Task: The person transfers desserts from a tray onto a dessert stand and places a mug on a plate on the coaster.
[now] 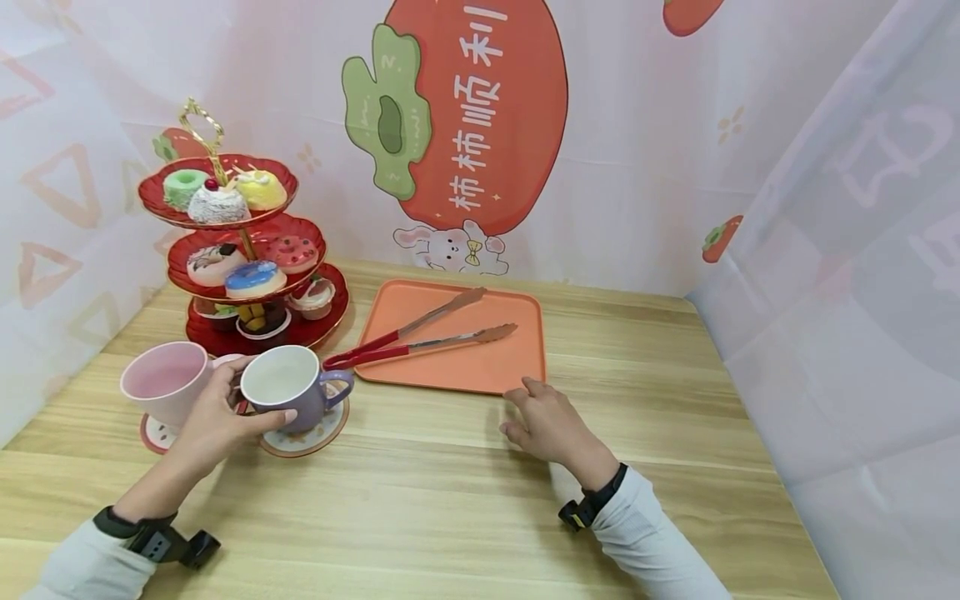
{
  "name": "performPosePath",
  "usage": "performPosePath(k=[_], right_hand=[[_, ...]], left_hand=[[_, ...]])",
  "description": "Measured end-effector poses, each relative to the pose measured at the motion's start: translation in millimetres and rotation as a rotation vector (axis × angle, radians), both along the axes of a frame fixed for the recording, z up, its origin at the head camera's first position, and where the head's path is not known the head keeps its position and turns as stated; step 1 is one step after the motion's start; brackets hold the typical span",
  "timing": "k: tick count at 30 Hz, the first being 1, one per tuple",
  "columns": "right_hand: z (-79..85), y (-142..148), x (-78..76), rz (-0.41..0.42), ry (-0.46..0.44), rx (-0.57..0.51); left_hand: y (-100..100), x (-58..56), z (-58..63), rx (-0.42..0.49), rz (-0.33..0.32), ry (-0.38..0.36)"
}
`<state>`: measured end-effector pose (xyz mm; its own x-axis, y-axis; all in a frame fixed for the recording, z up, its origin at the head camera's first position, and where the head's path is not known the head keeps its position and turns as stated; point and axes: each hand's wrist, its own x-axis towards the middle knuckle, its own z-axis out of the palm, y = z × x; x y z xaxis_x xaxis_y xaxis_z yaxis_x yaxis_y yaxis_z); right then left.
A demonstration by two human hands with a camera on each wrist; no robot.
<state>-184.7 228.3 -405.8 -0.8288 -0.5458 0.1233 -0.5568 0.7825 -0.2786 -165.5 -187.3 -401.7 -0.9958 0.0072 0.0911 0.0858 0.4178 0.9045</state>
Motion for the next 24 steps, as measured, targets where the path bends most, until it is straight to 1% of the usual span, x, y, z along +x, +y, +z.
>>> performPosePath(k=[6, 16, 17, 18, 20, 22, 24], right_hand=[[-0.2, -1, -1.6, 0.011, 0.005, 0.007], [-2.4, -4, -4.5, 0.034, 0.015, -0.001], [-2.3, -4, -4.6, 0.035, 0.019, -0.003], [-2.4, -4, -4.8, 0.037, 0.024, -0.007], [-2.2, -5, -5.1, 0.037, 0.027, -0.021], [-1.7, -5, -5.5, 0.035, 0.03, -0.035], [-1.5, -5, -6.2, 0.033, 0.041, -0.046]], left_hand=[[-2, 1.0, 0.6, -0.027, -0.005, 0.011], [-1, 3.1, 0.4, -0.033, -0.002, 0.031], [0, 3.4, 0.5, -0.042, 0.002, 0.044], [1, 4.0, 0.8, -0.078, 0.016, 0.076], [5, 5.3, 3.0, -0.154, 0.048, 0.18], [11, 6.4, 9.0, -0.235, 0.078, 0.333], [19, 6.2, 17.5, -0.327, 0.092, 0.504]])
